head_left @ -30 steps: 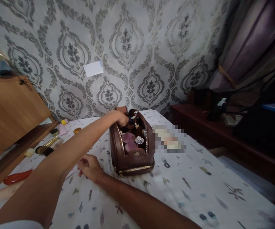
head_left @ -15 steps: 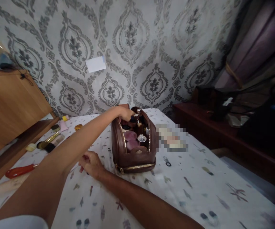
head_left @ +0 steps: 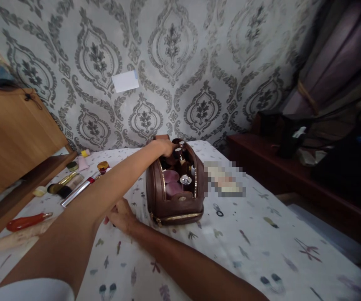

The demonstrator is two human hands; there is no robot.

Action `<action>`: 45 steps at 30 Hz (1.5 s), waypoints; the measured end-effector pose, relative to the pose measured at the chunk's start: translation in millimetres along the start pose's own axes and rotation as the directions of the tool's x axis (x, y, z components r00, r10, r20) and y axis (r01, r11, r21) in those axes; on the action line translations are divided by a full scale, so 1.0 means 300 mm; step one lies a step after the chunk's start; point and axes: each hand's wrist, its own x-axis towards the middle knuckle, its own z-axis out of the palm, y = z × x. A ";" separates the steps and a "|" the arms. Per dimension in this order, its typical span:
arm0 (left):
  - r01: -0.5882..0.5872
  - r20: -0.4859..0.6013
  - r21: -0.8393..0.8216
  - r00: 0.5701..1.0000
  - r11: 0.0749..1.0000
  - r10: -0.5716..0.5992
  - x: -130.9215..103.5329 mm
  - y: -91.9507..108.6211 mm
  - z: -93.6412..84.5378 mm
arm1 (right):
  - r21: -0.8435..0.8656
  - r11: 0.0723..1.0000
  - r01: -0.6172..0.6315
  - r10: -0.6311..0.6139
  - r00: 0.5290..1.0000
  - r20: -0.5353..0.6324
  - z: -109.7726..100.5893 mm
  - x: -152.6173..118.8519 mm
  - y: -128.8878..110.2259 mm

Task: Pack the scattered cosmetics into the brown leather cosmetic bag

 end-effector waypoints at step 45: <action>0.255 -0.522 -0.143 0.802 0.956 -0.292 -0.848 -0.060 0.347 | -0.015 0.987 0.159 -0.160 0.986 -0.056 -0.004 0.065 0.106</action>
